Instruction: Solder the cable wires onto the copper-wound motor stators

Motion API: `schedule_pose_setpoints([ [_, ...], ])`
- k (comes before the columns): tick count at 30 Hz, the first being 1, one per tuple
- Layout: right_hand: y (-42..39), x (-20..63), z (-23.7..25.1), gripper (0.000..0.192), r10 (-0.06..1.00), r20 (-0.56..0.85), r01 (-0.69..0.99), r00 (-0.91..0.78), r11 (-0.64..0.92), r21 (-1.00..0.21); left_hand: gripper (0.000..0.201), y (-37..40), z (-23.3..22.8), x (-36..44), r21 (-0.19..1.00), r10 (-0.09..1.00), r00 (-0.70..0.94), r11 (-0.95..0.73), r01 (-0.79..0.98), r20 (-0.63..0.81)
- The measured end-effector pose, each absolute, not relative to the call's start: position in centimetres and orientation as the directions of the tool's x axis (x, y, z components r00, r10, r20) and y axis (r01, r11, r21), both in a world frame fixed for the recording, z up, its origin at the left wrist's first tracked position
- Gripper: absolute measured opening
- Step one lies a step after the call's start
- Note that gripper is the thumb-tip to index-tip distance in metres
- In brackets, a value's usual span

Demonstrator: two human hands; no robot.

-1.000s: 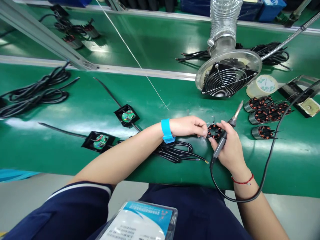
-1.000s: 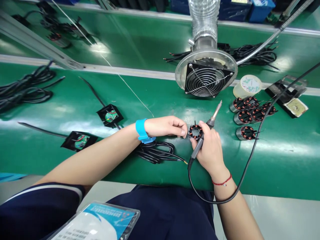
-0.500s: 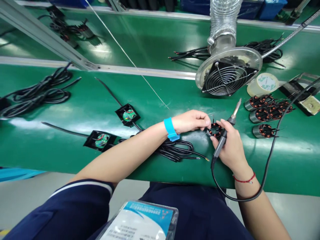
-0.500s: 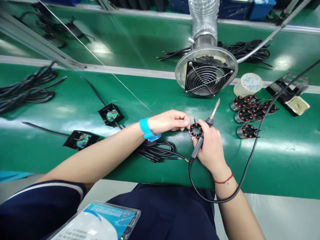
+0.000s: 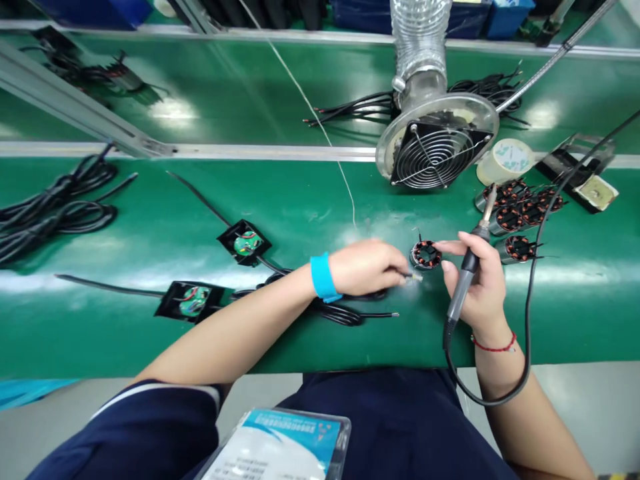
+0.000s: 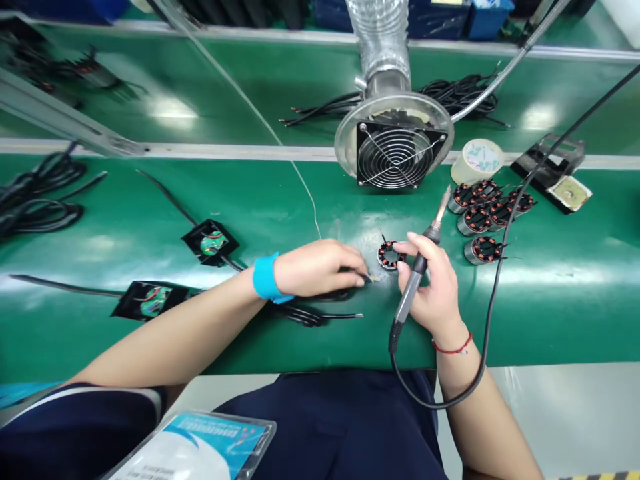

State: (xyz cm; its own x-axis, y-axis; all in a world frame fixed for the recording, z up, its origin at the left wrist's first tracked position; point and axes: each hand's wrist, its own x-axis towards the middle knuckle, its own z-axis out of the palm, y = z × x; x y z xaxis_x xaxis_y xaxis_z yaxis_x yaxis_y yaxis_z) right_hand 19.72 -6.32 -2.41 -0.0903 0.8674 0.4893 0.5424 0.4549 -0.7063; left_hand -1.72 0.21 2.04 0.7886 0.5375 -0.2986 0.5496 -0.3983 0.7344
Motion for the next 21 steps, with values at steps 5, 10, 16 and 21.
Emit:
schedule_pose_setpoints([
  [5, -6.6, 16.7, -0.1, 0.045, 0.959, 0.277, 0.216, -0.056, 0.282, -0.935, 0.021, 2.5, 2.9, -3.7, 0.936, 0.647, 0.712, 0.007, 0.353, -0.273],
  [10, -6.2, 14.8, 1.6, 0.042, 0.974, 0.225, 0.048, -0.018, 0.226, -0.973, 0.019, 3.0, 2.6, -4.2, 0.967, 0.487, 0.836, 0.149, 0.205, -0.252],
  [16, -6.0, 14.5, 1.2, 0.039, 0.973, 0.226, 0.054, -0.038, 0.227, -0.972, 0.019, 2.6, 2.7, -3.7, 0.966, 0.420, 0.870, 0.113, 0.231, -0.257],
  [21, -6.0, 15.0, 0.5, 0.037, 0.961, 0.278, 0.153, -0.002, 0.275, -0.949, 0.024, 2.3, 2.7, -3.3, 0.950, 0.534, 0.790, 0.103, 0.294, -0.302],
])
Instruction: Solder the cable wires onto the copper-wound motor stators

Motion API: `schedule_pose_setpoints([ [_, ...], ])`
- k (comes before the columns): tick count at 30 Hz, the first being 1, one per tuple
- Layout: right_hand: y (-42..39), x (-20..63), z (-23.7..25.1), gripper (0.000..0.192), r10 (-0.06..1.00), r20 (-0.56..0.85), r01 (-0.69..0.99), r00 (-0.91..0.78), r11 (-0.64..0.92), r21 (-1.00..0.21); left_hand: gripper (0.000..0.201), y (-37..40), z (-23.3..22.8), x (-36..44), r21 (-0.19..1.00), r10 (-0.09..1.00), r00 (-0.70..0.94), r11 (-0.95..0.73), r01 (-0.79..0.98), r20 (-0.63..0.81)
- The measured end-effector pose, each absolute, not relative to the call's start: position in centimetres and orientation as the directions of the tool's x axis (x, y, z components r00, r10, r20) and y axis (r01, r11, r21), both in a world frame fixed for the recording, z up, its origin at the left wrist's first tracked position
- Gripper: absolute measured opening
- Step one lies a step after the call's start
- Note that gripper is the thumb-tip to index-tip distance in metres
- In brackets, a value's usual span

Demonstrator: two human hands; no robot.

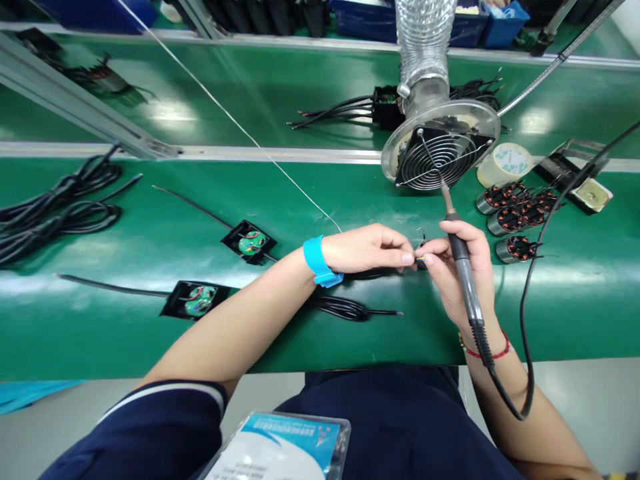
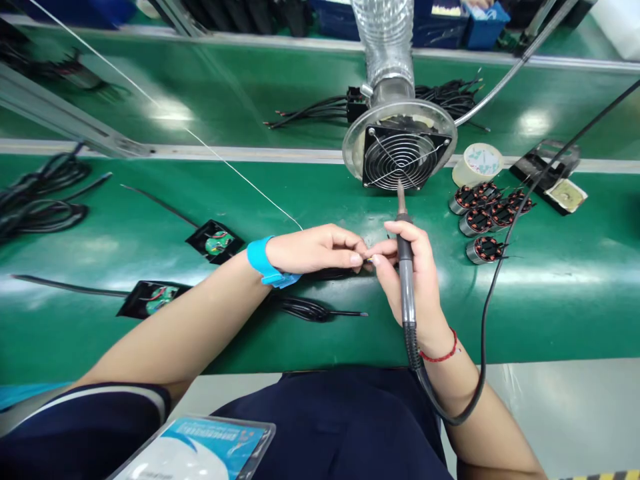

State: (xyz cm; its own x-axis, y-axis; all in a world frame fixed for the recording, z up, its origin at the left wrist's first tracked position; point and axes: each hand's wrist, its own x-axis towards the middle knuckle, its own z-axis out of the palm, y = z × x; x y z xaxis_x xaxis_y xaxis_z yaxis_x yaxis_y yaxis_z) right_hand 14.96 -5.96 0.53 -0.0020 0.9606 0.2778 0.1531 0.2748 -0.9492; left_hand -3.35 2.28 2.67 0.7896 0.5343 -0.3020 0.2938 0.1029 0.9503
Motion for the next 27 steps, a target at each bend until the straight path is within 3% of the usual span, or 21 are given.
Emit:
schedule_pose_setpoints([
  [4, -6.1, 15.1, -0.2, 0.038, 0.950, 0.308, 0.216, 0.047, 0.291, -0.932, 0.040, 2.1, 2.5, -3.1, 0.944, 0.650, 0.722, -0.022, 0.330, -0.237],
  [8, -6.2, 15.1, -0.8, 0.044, 0.939, 0.337, 0.175, 0.063, 0.322, -0.930, 0.041, 1.8, 2.6, -2.8, 0.916, 0.620, 0.755, -0.142, 0.376, -0.214],
  [12, -6.2, 15.1, -1.0, 0.048, 0.923, 0.379, 0.218, 0.061, 0.358, -0.908, 0.046, 1.7, 2.6, -2.7, 0.906, 0.619, 0.748, -0.137, 0.402, -0.238],
  [15, -6.2, 15.1, -0.8, 0.046, 0.906, 0.418, 0.248, 0.060, 0.392, -0.886, 0.038, 1.5, 2.4, -2.4, 0.927, 0.605, 0.751, -0.055, 0.371, -0.264],
  [18, -6.2, 15.2, -0.5, 0.043, 0.880, 0.473, 0.278, 0.041, 0.445, -0.852, 0.025, 1.1, 2.2, -2.0, 0.939, 0.574, 0.744, 0.220, 0.263, -0.343],
  [21, -6.3, 15.2, -0.3, 0.043, 0.894, 0.447, 0.279, 0.033, 0.422, -0.863, 0.014, 0.6, 2.4, -1.4, 0.876, 0.564, 0.710, 0.455, 0.157, -0.421],
  [27, -5.7, 15.6, -0.3, 0.043, 0.971, 0.229, 0.210, 0.075, 0.209, -0.955, 0.013, 0.7, 2.9, -0.2, 0.894, 0.752, 0.489, 0.418, 0.162, -0.441],
])
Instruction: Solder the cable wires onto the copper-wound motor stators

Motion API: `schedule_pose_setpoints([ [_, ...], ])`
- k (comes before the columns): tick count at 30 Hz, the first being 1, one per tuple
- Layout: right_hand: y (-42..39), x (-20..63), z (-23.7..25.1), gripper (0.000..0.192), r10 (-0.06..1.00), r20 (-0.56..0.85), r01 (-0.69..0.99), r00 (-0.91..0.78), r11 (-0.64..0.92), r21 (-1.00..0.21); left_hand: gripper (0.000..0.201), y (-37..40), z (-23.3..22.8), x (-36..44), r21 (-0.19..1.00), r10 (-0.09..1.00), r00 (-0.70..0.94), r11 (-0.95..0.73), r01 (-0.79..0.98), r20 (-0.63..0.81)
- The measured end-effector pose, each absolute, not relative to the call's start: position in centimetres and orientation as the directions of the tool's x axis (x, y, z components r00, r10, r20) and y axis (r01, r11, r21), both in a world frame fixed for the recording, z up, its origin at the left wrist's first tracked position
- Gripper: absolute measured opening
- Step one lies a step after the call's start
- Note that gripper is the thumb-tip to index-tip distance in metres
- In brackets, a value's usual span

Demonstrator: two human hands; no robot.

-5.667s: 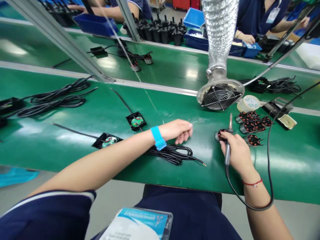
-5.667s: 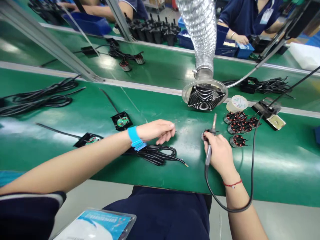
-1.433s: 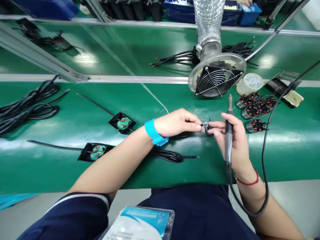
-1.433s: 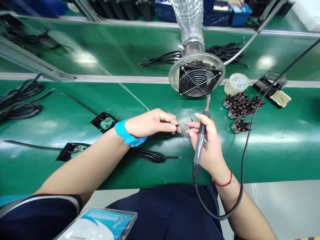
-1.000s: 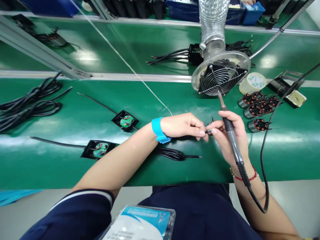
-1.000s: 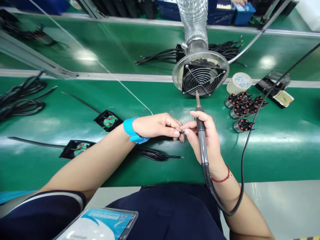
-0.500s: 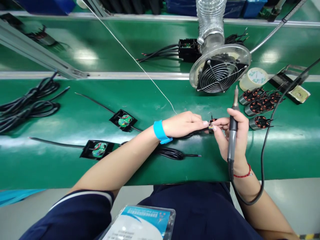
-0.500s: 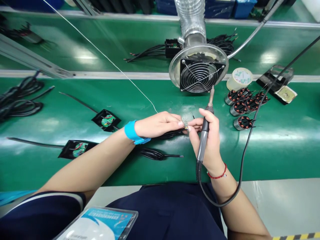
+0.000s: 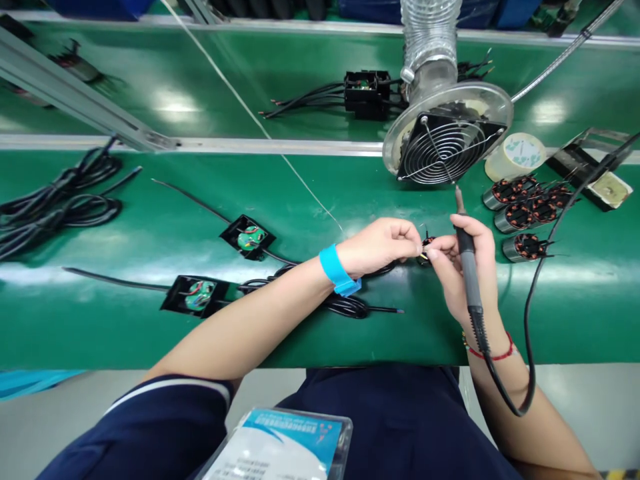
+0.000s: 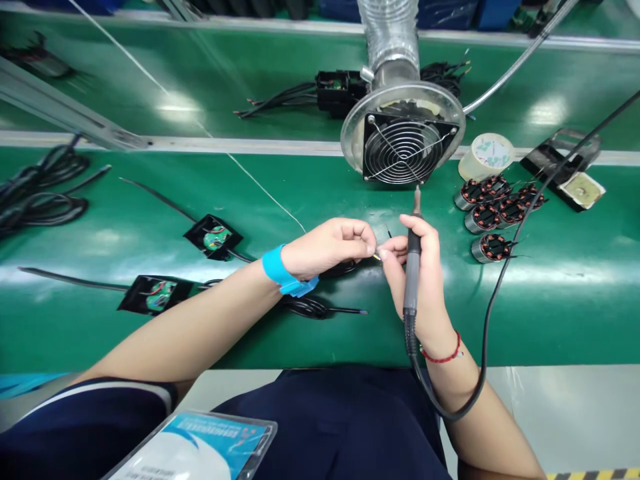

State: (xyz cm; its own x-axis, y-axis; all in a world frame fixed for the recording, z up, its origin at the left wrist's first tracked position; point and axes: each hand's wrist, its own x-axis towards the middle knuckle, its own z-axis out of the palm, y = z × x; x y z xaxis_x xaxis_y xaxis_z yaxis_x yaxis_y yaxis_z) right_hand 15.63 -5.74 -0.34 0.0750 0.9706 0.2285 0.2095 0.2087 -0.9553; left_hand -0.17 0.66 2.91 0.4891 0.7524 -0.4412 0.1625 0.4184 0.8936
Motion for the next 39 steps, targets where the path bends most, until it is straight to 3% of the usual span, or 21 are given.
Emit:
schedule_pose_setpoints([
  [5, -5.6, 17.9, 0.0, 0.040, 0.955, 0.251, 0.389, 0.159, 0.173, -0.905, 0.016, 1.4, 1.1, 0.5, 0.935, 0.896, 0.266, 0.331, 0.130, -0.354],
  [10, -6.8, 19.4, -1.2, 0.028, 0.879, 0.451, 0.536, 0.155, 0.308, -0.786, 0.015, 1.5, -0.3, 0.6, 0.949, 0.916, 0.258, 0.274, 0.156, -0.307],
  [17, -7.2, 18.9, -1.8, 0.021, 0.773, 0.632, 0.553, 0.052, 0.505, -0.663, 0.016, 1.6, -0.4, 0.6, 0.966, 0.932, 0.266, 0.213, 0.145, -0.246],
  [39, -6.8, 18.6, -0.7, 0.023, 0.794, 0.605, 0.580, -0.048, 0.515, -0.631, 0.018, 1.8, -0.4, 0.7, 0.975, 0.938, 0.276, 0.178, 0.136, -0.210],
])
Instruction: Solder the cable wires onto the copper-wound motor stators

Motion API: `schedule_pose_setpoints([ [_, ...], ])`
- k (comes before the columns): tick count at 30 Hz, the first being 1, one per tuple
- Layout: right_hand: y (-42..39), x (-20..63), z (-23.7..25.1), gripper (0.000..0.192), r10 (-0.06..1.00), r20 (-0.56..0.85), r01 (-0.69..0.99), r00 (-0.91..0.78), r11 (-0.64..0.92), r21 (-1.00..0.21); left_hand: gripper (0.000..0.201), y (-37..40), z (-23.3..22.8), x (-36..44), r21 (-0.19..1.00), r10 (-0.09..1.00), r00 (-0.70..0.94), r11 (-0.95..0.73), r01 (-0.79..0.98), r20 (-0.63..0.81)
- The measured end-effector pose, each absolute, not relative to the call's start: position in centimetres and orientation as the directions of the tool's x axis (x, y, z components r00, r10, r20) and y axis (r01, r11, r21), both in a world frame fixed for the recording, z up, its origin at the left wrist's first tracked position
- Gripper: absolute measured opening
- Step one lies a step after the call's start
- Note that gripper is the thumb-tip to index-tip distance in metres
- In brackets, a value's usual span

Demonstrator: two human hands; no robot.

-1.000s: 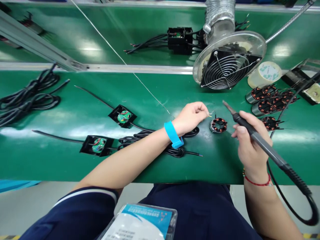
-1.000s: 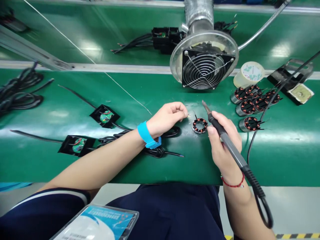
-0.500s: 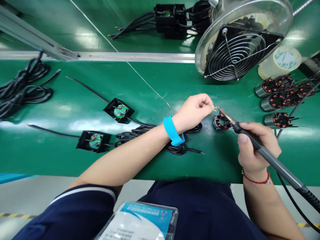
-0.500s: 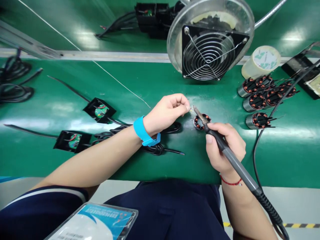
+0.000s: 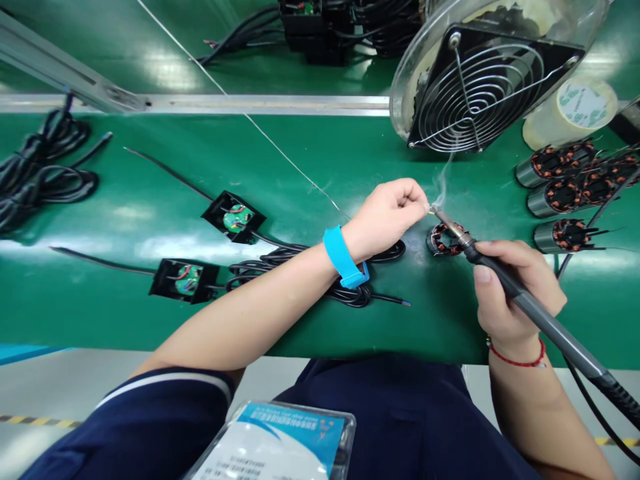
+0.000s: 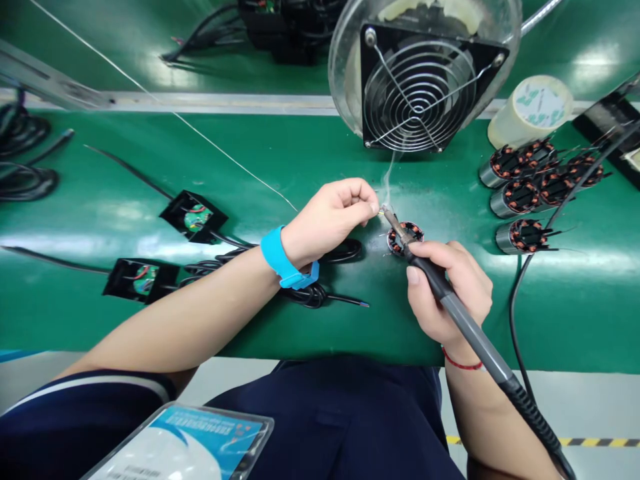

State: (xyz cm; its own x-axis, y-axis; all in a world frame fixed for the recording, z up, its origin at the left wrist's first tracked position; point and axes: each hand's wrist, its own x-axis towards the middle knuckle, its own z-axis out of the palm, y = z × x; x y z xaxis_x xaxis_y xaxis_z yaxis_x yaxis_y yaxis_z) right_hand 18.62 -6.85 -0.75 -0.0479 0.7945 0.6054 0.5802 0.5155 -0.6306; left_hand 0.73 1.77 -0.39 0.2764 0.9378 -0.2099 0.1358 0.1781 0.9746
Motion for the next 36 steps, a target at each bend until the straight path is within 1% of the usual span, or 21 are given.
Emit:
schedule_pose_setpoints([
  [3, -6.8, 18.6, -0.8, 0.023, 0.786, 0.617, 0.575, -0.051, 0.528, -0.625, 0.017, 1.8, -0.4, 0.7, 0.973, 0.936, 0.281, 0.175, 0.147, -0.211],
  [8, -6.9, 18.7, -0.9, 0.025, 0.763, 0.646, 0.587, -0.005, 0.525, -0.616, 0.016, 1.7, -0.2, 0.8, 0.973, 0.932, 0.293, 0.173, 0.155, -0.213],
  [16, -6.9, 18.7, -0.9, 0.021, 0.790, 0.612, 0.576, -0.033, 0.516, -0.634, 0.017, 1.6, -0.2, 0.7, 0.971, 0.931, 0.293, 0.174, 0.164, -0.217],
  [21, -6.9, 18.9, -0.9, 0.026, 0.776, 0.630, 0.605, -0.004, 0.504, -0.617, 0.016, 1.7, -0.2, 0.7, 0.970, 0.927, 0.297, 0.188, 0.156, -0.228],
  [25, -6.9, 19.0, -1.3, 0.033, 0.787, 0.617, 0.604, -0.025, 0.503, -0.618, 0.018, 1.7, -0.1, 0.8, 0.965, 0.925, 0.287, 0.209, 0.157, -0.247],
  [29, -6.6, 19.0, -1.7, 0.045, 0.822, 0.569, 0.648, -0.012, 0.440, -0.622, 0.018, 1.7, 0.0, 0.8, 0.965, 0.924, 0.289, 0.217, 0.149, -0.252],
  [31, -6.3, 18.8, -1.3, 0.051, 0.853, 0.521, 0.638, 0.029, 0.385, -0.667, 0.019, 1.7, 0.0, 0.8, 0.965, 0.924, 0.288, 0.219, 0.143, -0.252],
  [34, -5.4, 18.6, -0.2, 0.050, 0.910, 0.412, 0.583, 0.056, 0.305, -0.753, 0.019, 1.7, -0.1, 0.9, 0.964, 0.924, 0.282, 0.226, 0.141, -0.258],
  [36, -4.6, 18.4, 0.4, 0.045, 0.938, 0.345, 0.602, 0.016, 0.266, -0.752, 0.020, 1.7, -0.1, 0.9, 0.964, 0.925, 0.279, 0.228, 0.139, -0.259],
])
